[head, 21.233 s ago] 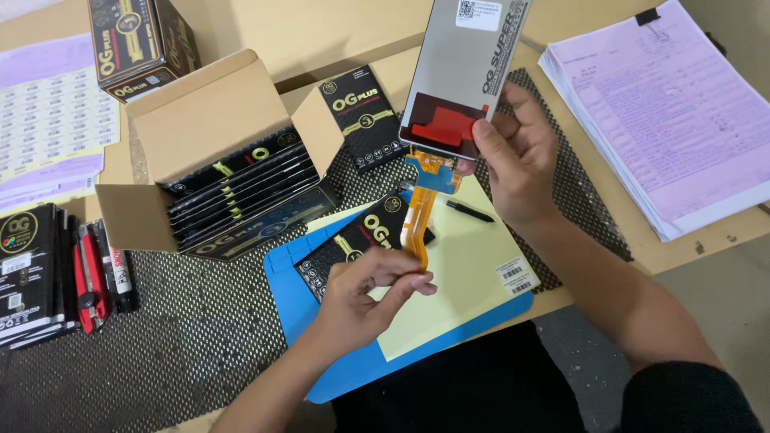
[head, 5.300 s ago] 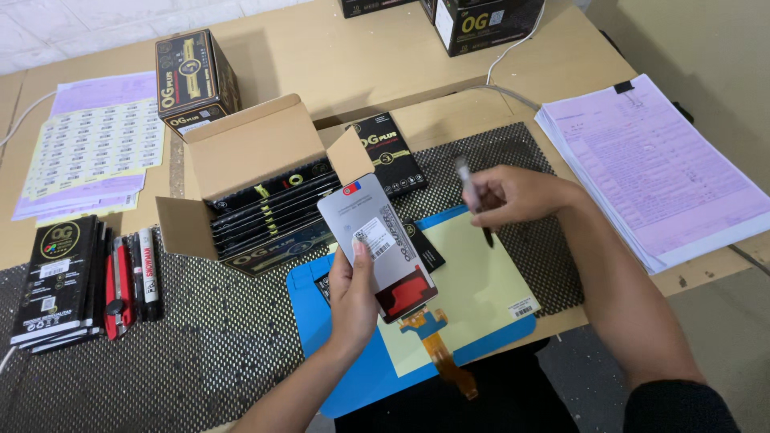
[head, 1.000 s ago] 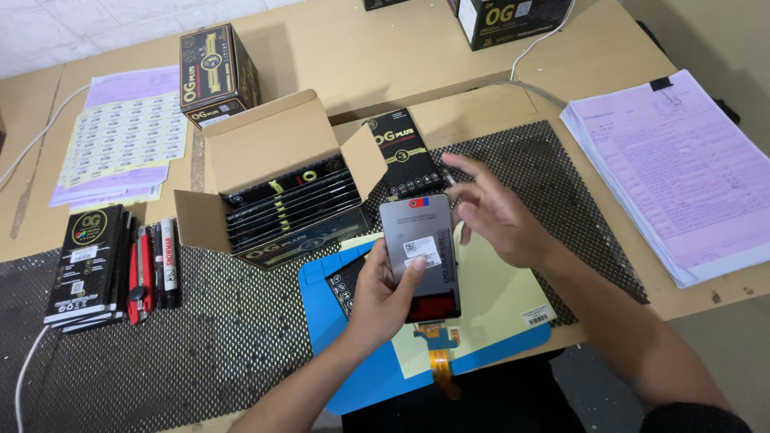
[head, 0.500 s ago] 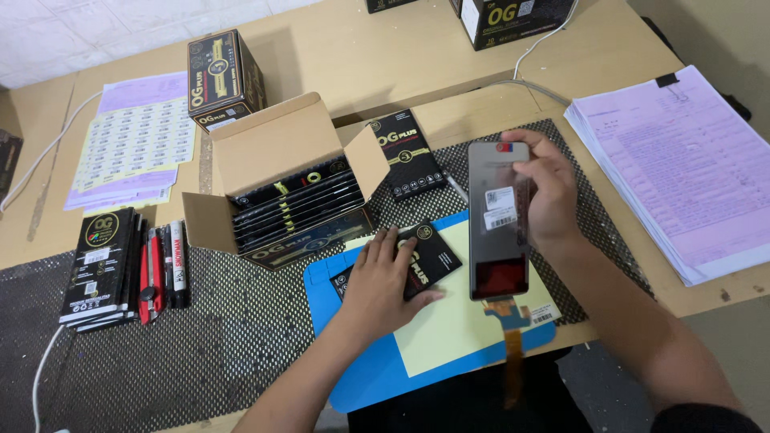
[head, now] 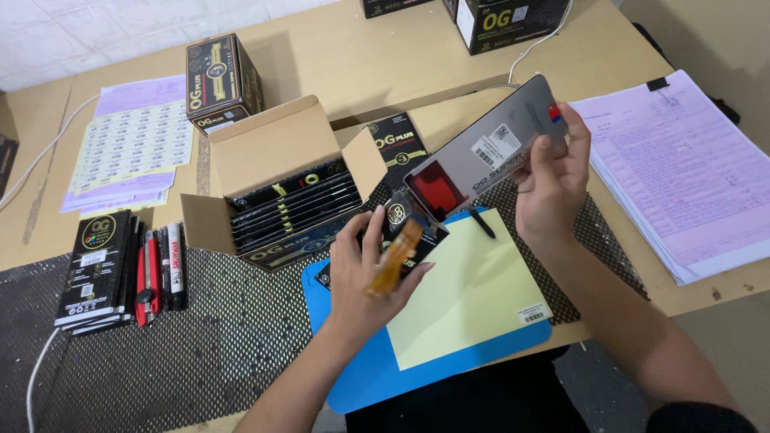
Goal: The person unpacks a smartphone screen from a box, writes on the back with a pen, and places it into a black box. They repeat this process with another screen, then stack several boxes on the table and organize papers.
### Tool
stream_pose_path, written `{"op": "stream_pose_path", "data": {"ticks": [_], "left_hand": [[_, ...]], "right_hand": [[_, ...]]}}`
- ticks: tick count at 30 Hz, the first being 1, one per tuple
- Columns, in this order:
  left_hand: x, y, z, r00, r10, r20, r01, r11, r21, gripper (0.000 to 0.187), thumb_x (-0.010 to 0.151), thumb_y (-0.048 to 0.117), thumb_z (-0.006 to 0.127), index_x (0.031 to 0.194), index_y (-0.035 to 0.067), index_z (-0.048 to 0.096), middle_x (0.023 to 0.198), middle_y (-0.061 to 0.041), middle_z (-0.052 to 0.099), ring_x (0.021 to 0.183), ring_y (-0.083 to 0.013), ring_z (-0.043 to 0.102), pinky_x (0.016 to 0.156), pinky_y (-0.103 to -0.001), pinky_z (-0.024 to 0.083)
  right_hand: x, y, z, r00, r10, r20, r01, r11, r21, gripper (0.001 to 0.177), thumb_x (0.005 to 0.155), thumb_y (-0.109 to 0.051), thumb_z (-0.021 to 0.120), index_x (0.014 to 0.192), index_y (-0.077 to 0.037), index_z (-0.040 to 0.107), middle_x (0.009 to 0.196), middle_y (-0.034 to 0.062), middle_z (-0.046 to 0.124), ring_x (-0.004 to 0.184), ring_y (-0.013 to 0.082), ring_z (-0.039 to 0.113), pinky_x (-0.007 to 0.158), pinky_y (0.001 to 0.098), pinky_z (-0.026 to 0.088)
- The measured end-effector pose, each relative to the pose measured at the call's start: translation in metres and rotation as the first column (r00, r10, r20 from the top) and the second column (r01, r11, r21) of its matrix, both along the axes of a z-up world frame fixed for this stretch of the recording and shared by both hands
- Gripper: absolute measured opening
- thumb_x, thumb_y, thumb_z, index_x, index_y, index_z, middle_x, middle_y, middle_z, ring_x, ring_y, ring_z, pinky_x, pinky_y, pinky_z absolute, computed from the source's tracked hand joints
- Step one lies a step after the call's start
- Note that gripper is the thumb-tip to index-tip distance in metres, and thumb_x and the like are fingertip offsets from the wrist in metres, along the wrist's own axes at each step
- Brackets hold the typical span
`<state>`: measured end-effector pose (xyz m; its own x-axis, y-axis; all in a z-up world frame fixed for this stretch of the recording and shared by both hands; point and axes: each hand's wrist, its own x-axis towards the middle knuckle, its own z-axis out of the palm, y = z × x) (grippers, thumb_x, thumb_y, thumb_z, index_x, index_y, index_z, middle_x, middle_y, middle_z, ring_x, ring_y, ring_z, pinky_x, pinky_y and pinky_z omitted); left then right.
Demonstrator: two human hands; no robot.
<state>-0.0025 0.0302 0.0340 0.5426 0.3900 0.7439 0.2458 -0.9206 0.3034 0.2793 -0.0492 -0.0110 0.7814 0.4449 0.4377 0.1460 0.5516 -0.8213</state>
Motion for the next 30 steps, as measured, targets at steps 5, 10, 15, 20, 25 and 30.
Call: {"op": "stream_pose_path", "data": {"ticks": [5, 10, 15, 20, 25, 30], "left_hand": [[0.002, 0.001, -0.014, 0.997, 0.072, 0.009, -0.073, 0.993, 0.090, 0.098, 0.070, 0.045, 0.092, 0.146, -0.003, 0.053, 0.127, -0.028, 0.056, 0.109, -0.0430, 0.061, 0.086, -0.049, 0.049], [0.001, 0.000, -0.014, 0.995, 0.096, -0.021, -0.094, 0.992, 0.083, 0.102, 0.068, 0.045, 0.095, 0.148, -0.003, 0.051, 0.130, -0.030, 0.054, 0.113, -0.0455, 0.059, 0.089, -0.051, 0.047], [0.001, 0.000, -0.018, 0.993, 0.099, -0.060, -0.093, 0.992, 0.084, 0.104, 0.069, 0.043, 0.095, 0.150, -0.003, 0.047, 0.133, -0.031, 0.049, 0.114, -0.0469, 0.055, 0.092, -0.054, 0.043], [0.001, -0.002, -0.015, 0.993, 0.096, -0.070, -0.094, 0.995, 0.042, 0.102, 0.072, 0.041, 0.094, 0.151, -0.002, 0.045, 0.135, -0.031, 0.048, 0.116, -0.0469, 0.055, 0.094, -0.054, 0.041], [0.001, 0.002, -0.016, 0.992, 0.108, -0.066, -0.106, 0.994, 0.024, 0.097, 0.074, 0.039, 0.093, 0.150, -0.001, 0.047, 0.135, -0.031, 0.048, 0.118, -0.0477, 0.053, 0.097, -0.054, 0.038], [-0.002, 0.007, -0.007, 0.997, 0.045, -0.055, -0.046, 0.999, -0.021, 0.099, 0.074, 0.041, 0.093, 0.150, -0.001, 0.046, 0.133, -0.031, 0.048, 0.115, -0.0482, 0.055, 0.088, -0.051, 0.044]], "right_hand": [[-0.012, 0.003, 0.003, 0.999, 0.045, 0.015, -0.046, 0.998, 0.049, 0.040, 0.115, -0.017, 0.044, 0.152, -0.016, 0.029, 0.137, 0.0135, 0.060, 0.120, 0.0308, 0.069, 0.091, 0.0381, 0.067], [-0.007, 0.005, -0.006, 0.996, 0.068, 0.054, -0.072, 0.995, 0.067, 0.041, 0.114, -0.016, 0.044, 0.152, -0.015, 0.029, 0.139, 0.0152, 0.056, 0.123, 0.0334, 0.066, 0.097, 0.0440, 0.066], [-0.011, 0.005, -0.019, 0.990, 0.037, 0.135, -0.038, 0.999, 0.009, 0.037, 0.112, -0.015, 0.047, 0.145, -0.009, 0.033, 0.136, 0.0150, 0.056, 0.114, 0.0247, 0.066, 0.089, 0.0352, 0.066], [-0.046, 0.008, -0.004, 0.981, 0.188, 0.049, -0.184, 0.980, -0.076, 0.036, 0.109, -0.013, 0.047, 0.143, -0.009, 0.037, 0.131, 0.0160, 0.058, 0.107, 0.0270, 0.069, 0.082, 0.0377, 0.068], [-0.069, 0.006, 0.002, 0.921, 0.390, 0.006, -0.377, 0.894, -0.241, 0.036, 0.101, -0.025, 0.053, 0.126, 0.002, 0.056, 0.118, 0.0216, 0.066, 0.102, 0.0279, 0.071, 0.075, 0.0399, 0.067], [-0.091, 0.000, 0.009, 0.838, 0.545, 0.029, -0.505, 0.795, -0.335, 0.042, 0.092, -0.007, 0.069, 0.131, 0.006, 0.058, 0.111, 0.0208, 0.071, 0.088, 0.0223, 0.074, 0.073, 0.0366, 0.068]]}}
